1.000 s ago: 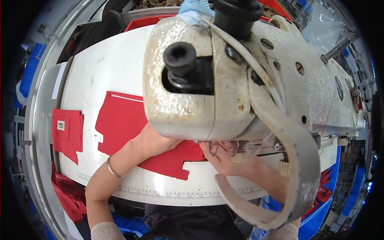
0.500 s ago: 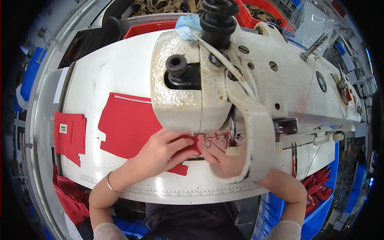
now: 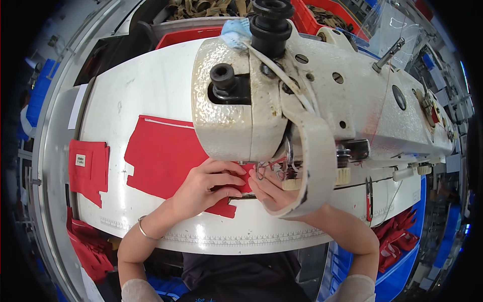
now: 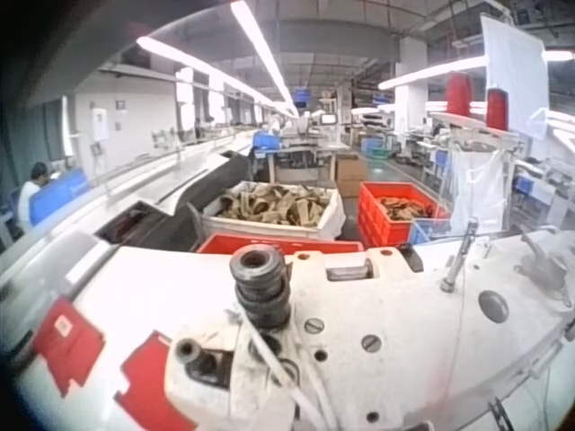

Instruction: Sewing fabric or leather pieces using an industrial sewing machine.

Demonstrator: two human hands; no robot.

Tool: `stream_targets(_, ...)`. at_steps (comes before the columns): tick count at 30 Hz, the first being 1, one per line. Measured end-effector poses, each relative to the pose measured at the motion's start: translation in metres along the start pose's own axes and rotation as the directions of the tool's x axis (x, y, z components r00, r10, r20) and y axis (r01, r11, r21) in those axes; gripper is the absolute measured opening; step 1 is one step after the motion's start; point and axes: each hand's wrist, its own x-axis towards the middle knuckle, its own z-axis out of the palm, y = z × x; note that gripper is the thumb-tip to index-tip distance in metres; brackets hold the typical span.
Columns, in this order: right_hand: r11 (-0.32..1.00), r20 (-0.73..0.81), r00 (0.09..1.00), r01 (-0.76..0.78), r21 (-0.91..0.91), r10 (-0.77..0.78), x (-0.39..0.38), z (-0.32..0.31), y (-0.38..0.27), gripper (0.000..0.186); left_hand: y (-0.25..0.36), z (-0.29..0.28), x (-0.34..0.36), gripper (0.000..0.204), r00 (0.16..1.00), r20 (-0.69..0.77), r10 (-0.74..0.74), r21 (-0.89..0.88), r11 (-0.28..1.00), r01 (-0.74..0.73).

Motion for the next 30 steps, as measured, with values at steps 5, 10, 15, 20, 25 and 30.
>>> stream_targets(5, 1.0, 0.007, 1.0, -0.004, 0.02, 0.004, 0.003, -0.004, 0.001, 0.026, 0.001, -0.002, 0.001, 0.021, 1.0, 0.012, -0.015, 0.002, 1.0, 0.015)
stream_targets(10, 1.0, 0.013, 1.0, -0.009, 0.014, 0.009, 0.003, -0.004, 0.0, 0.025, 0.002, -0.002, 0.001, 0.02, 1.0, 0.015, -0.025, -0.023, 0.999, 0.025)
stream_targets(15, 1.0, 0.033, 0.999, -0.002, -0.001, 0.002, 0.002, -0.004, 0.0, 0.023, 0.002, 0.005, -0.001, 0.018, 0.995, -0.056, 0.086, 0.103, 0.991, -0.08)
stream_targets(20, 0.999, 0.027, 0.999, -0.019, 0.028, 0.019, 0.002, -0.003, 0.0, 0.023, 0.013, 0.015, -0.004, 0.019, 0.965, -0.069, 0.254, 0.438, 0.877, -0.199)
stream_targets(25, 0.999, 0.028, 1.0, -0.011, 0.041, 0.01, 0.002, -0.004, 0.002, 0.023, 0.012, 0.008, -0.003, 0.024, 0.984, -0.084, 0.16, 0.24, 0.961, -0.136)
stream_targets(30, 1.0, 0.039, 0.999, -0.01, 0.023, 0.009, 0.002, -0.005, 0.0, 0.024, 0.004, 0.006, 0.0, 0.022, 0.993, -0.06, 0.104, 0.13, 0.987, -0.095)
